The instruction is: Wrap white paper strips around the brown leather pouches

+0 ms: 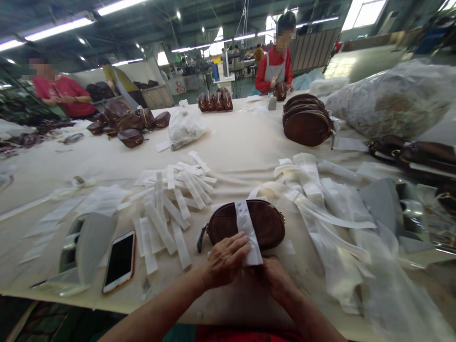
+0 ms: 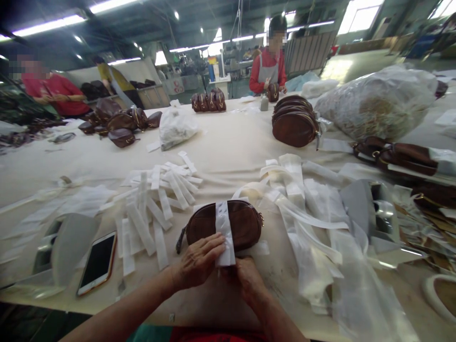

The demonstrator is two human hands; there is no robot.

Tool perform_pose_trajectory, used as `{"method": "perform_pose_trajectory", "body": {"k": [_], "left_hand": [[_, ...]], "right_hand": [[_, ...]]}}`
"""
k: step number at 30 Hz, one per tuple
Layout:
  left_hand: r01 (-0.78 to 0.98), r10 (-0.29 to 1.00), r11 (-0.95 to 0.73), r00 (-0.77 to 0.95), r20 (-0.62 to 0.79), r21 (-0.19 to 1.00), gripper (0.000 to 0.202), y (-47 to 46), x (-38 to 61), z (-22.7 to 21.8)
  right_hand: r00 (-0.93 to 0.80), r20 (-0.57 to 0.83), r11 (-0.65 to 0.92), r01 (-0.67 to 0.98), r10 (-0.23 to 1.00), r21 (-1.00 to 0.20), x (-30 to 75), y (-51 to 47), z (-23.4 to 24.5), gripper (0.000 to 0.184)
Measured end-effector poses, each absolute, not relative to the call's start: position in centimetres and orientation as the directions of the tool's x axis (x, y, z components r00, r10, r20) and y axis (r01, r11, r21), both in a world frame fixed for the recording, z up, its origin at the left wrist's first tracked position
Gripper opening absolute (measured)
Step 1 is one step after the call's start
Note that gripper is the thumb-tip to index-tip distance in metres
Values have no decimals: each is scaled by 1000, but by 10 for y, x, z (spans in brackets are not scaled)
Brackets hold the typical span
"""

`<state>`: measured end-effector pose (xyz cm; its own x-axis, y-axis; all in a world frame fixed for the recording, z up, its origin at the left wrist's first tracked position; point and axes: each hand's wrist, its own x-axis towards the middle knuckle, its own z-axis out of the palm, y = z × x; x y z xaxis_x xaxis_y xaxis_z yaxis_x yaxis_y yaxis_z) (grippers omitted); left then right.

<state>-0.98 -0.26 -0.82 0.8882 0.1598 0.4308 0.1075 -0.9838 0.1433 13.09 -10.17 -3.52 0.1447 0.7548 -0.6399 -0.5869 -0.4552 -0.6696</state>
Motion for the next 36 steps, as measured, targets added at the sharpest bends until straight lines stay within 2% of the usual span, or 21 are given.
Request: {"method": "perform_pose_trajectory", "body": {"k": [3, 7, 16, 17, 18, 19, 20, 22, 23, 27, 32, 36], "left_hand": [[125, 147, -989, 876, 460, 78, 28, -3, -9, -14], [142, 158, -987, 861, 483, 70, 28, -5, -9, -18], [106, 90, -994, 830, 550, 2, 22, -4, -9, -22], [110, 91, -994, 821, 563, 1, 22, -4, -8, -23], [114, 94, -993, 814, 573, 1, 21, -5, -8, -24], [118, 97, -993, 808, 581, 2, 21, -5, -8, -24], [123, 102, -992, 804, 586, 3, 21, -5, -8, -25], [127, 106, -992, 800, 590, 6, 22, -6, -8, -25], [127, 107, -992, 799, 591, 7, 22, -6, -8, -26], [128, 115, -992, 794, 597, 21, 21, -6, -7, -25], [114, 103, -993, 802, 589, 18, 19, -5, -9, -25], [105, 72, -994, 832, 550, -30, 18, -5, -9, -28]], "right_hand": [[165, -716, -510, -596, 679, -620, 144, -107, -27, 22], [257, -726, -491, -591, 637, -640, 150, -108, -27, 18], [247, -660, -547, -397, 710, -737, 151, -119, -27, 19], [279, -598, -517, -316, 751, -796, 153, -126, -28, 17], [324, -478, -440, -187, 816, -878, 154, -133, -30, 16], [356, -295, -312, -10, 887, -950, 154, -141, -33, 16], [347, -74, -149, 195, 935, -969, 154, -148, -36, 21], [209, 291, 142, 532, 934, -835, 152, -158, -43, 34], [137, 373, 214, 622, 918, -754, 151, -160, -46, 39], [-34, 474, 321, 777, 880, -541, 147, -153, -47, 33], [-155, 643, 501, 769, 750, -398, 149, -144, -37, 34], [-249, 654, 546, 782, 714, -299, 155, -149, -27, 38]]}}
